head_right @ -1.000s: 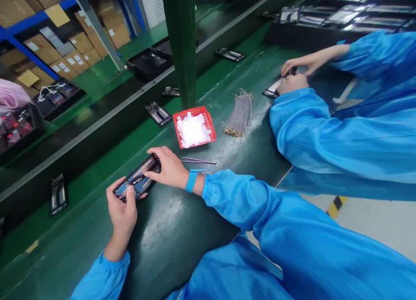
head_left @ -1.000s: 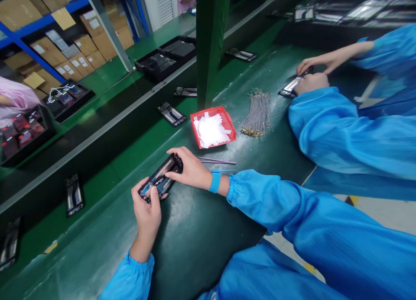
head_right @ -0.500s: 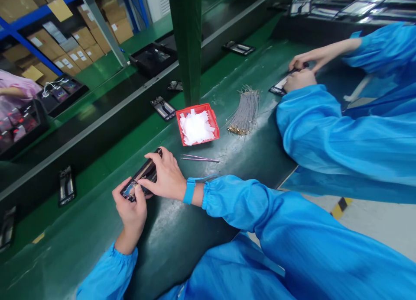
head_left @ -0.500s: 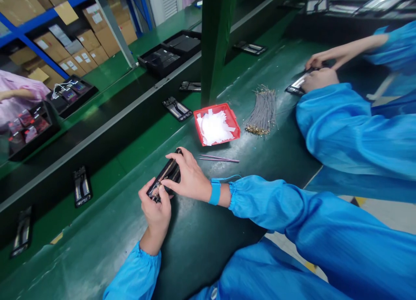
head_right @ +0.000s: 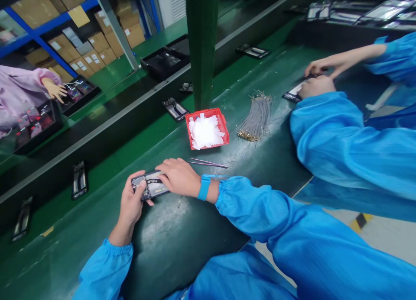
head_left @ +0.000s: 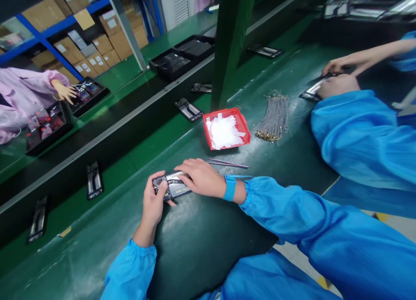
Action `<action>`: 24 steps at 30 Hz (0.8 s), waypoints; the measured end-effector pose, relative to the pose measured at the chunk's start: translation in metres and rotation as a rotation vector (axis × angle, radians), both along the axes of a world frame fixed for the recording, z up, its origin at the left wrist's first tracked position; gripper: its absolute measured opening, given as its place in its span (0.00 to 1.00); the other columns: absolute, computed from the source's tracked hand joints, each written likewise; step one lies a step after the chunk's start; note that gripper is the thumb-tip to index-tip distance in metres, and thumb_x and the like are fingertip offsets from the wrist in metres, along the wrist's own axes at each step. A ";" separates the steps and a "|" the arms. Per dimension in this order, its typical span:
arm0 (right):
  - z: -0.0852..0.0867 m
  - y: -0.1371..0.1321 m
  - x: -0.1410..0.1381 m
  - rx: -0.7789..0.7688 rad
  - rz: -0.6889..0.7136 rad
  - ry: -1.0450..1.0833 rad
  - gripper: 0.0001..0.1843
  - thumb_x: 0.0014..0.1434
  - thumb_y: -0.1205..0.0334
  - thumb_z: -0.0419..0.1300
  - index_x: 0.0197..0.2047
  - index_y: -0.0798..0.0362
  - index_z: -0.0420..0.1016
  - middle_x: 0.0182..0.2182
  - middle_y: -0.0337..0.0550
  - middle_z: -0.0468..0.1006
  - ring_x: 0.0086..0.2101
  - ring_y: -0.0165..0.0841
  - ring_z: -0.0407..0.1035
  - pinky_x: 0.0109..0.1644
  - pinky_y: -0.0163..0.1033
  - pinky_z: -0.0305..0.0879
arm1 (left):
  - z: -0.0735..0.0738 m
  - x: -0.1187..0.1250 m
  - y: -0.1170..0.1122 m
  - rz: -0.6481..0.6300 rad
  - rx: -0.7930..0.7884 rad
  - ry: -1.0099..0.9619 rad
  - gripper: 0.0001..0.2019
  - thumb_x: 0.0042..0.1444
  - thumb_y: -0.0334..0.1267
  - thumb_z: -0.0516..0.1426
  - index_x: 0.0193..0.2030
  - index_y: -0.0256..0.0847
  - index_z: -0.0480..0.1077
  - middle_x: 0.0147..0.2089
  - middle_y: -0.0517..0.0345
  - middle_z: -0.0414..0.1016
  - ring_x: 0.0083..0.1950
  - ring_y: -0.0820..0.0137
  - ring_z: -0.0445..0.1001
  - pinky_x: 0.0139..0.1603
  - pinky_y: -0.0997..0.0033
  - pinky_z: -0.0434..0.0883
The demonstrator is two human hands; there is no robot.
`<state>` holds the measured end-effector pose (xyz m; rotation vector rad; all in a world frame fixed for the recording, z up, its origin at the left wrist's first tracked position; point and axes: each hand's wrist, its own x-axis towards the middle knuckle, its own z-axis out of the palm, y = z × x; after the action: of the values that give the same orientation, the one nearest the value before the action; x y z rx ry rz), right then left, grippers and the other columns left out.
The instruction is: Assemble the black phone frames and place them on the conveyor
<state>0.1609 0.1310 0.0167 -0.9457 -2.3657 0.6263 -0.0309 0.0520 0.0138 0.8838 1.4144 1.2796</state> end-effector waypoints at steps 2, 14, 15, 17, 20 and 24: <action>-0.002 -0.001 -0.001 -0.149 -0.029 0.102 0.10 0.67 0.70 0.60 0.51 0.55 0.75 0.45 0.48 0.80 0.45 0.39 0.74 0.50 0.43 0.66 | 0.000 -0.002 0.001 0.000 0.034 -0.118 0.28 0.58 0.55 0.64 0.62 0.46 0.69 0.49 0.52 0.77 0.38 0.65 0.80 0.22 0.73 0.77; -0.011 -0.013 -0.012 -0.674 0.123 0.602 0.18 0.66 0.57 0.62 0.56 0.53 0.67 0.43 0.44 0.77 0.41 0.35 0.74 0.45 0.41 0.74 | -0.006 0.024 -0.013 -0.007 0.122 0.182 0.24 0.58 0.45 0.67 0.59 0.41 0.70 0.54 0.50 0.80 0.52 0.63 0.80 0.54 0.65 0.75; -0.010 -0.014 -0.012 -0.656 0.114 0.579 0.16 0.66 0.58 0.61 0.54 0.53 0.68 0.40 0.42 0.77 0.39 0.34 0.73 0.44 0.41 0.74 | -0.005 0.025 -0.015 -0.009 0.124 0.187 0.24 0.58 0.45 0.67 0.58 0.41 0.70 0.54 0.50 0.80 0.51 0.63 0.80 0.53 0.66 0.75; -0.008 -0.014 -0.010 -0.639 0.118 0.549 0.14 0.66 0.59 0.61 0.53 0.54 0.68 0.37 0.40 0.76 0.37 0.34 0.72 0.44 0.41 0.73 | -0.004 0.026 -0.016 -0.004 0.126 0.169 0.24 0.58 0.45 0.67 0.58 0.41 0.70 0.53 0.51 0.80 0.50 0.64 0.80 0.52 0.67 0.76; -0.007 -0.011 -0.009 -0.750 0.282 0.651 0.18 0.67 0.59 0.61 0.57 0.54 0.66 0.45 0.45 0.78 0.46 0.36 0.75 0.54 0.45 0.73 | -0.004 0.024 -0.016 0.028 0.128 0.095 0.23 0.56 0.45 0.68 0.56 0.42 0.71 0.52 0.52 0.81 0.49 0.64 0.81 0.50 0.68 0.76; -0.009 -0.009 -0.011 -0.903 0.458 0.808 0.23 0.68 0.57 0.61 0.62 0.54 0.64 0.56 0.50 0.75 0.57 0.37 0.72 0.67 0.47 0.64 | -0.004 0.023 -0.015 0.103 0.133 0.096 0.20 0.57 0.45 0.68 0.53 0.42 0.73 0.48 0.55 0.81 0.44 0.68 0.80 0.47 0.71 0.76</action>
<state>0.1500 0.1220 0.0081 -0.2940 -1.5023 1.9200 -0.0076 0.0365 0.0099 0.9830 1.4790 1.4385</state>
